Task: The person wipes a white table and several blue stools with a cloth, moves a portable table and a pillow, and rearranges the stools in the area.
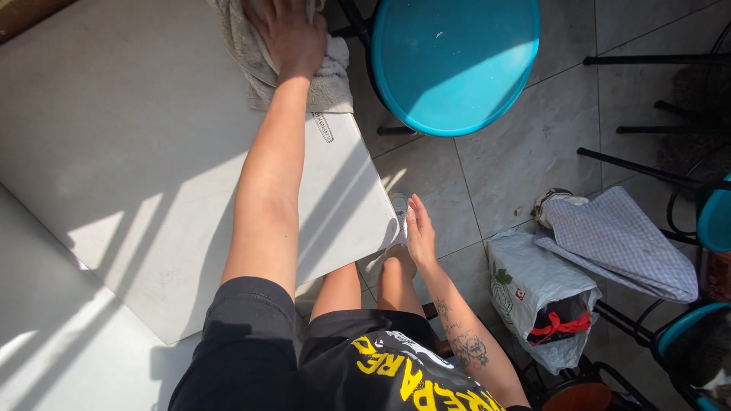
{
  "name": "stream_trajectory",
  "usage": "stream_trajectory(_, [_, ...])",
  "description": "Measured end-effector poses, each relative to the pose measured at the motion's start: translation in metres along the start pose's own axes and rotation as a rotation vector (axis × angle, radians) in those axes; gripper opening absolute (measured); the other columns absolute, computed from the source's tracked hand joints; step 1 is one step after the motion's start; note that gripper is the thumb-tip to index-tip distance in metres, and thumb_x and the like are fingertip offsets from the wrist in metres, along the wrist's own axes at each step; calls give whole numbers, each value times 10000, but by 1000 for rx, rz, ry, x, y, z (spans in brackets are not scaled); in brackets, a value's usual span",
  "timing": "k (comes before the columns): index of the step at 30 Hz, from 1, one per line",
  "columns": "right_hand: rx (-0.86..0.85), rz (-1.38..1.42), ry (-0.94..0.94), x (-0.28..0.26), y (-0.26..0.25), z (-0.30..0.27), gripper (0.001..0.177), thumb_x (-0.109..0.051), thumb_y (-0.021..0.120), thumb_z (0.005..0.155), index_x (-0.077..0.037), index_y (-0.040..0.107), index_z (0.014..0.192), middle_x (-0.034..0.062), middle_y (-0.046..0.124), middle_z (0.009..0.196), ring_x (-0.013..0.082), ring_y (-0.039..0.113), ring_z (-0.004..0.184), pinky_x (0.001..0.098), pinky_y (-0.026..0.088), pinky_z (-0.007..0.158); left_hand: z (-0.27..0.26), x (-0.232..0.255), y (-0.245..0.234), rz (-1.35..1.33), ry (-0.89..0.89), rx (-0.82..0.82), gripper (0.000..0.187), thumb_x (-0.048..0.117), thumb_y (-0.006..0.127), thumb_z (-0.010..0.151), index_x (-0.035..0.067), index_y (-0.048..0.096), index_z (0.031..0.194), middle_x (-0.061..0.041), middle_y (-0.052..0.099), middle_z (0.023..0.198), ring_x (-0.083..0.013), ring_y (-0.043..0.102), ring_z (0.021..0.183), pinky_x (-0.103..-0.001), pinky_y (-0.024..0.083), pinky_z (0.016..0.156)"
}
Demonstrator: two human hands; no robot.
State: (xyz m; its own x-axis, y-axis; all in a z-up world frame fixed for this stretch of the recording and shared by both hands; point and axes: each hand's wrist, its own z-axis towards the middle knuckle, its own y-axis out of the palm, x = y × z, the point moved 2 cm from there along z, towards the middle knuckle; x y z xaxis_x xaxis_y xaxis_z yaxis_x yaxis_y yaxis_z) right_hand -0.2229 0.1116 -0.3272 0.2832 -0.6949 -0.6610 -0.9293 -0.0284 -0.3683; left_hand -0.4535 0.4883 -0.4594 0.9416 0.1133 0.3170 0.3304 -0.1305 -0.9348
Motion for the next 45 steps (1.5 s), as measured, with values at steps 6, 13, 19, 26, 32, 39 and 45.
stream_trajectory(6, [-19,-132,15,-27,-7,-50,555,-422,399,1105,-136,373,1580,173,528,1508,403,382,1463,575,369,1179,-243,68,-35,-183,120,123,460,224,745,805,88,599,1219,-165,163,1694,-389,75,1583,-689,270,1166])
stream_trajectory(13, [-61,-235,-93,13,-11,-87,530,-372,419,1124,-93,374,1573,212,508,1507,379,386,1466,525,398,1167,-453,29,13,-90,487,-253,732,434,663,903,310,366,1560,-28,130,1730,-334,50,1598,-456,491,1134])
stream_trajectory(19, [-130,-299,-158,50,16,-117,551,-394,436,1122,-66,388,1562,252,499,1501,409,404,1445,558,398,1151,-509,-90,-31,172,545,-364,462,213,702,887,224,558,1326,1,384,1410,-290,122,1583,-523,342,1206])
stream_trajectory(26, [-206,-459,-97,52,61,-144,620,-532,382,1108,-137,365,1585,152,481,1548,345,343,1503,548,314,1213,-591,-265,-89,148,66,-349,786,258,711,904,414,310,1562,37,-1,1755,-261,1,1610,-613,410,1135])
stream_trajectory(32, [-145,-498,-92,13,85,-173,613,-522,393,1095,-150,374,1583,127,509,1543,350,363,1489,557,284,1231,-644,-344,-140,346,-190,-248,263,109,563,986,183,556,1239,-83,290,1702,-297,241,1580,-498,463,1114])
stream_trajectory(39, [-43,-302,-76,-26,86,-231,605,-511,379,1091,-158,369,1581,138,538,1518,381,401,1454,568,309,1211,-607,-295,-161,58,-532,-229,212,128,622,956,139,551,1155,-73,472,1077,-294,657,892,-401,589,651])
stream_trajectory(45, [-1,-230,-87,-11,53,-249,630,-559,421,1071,-206,377,1591,81,560,1502,318,441,1437,516,346,1188,-542,-141,-209,-435,-343,-494,266,117,587,853,177,604,1112,-91,606,1244,-345,610,1251,-460,500,984])
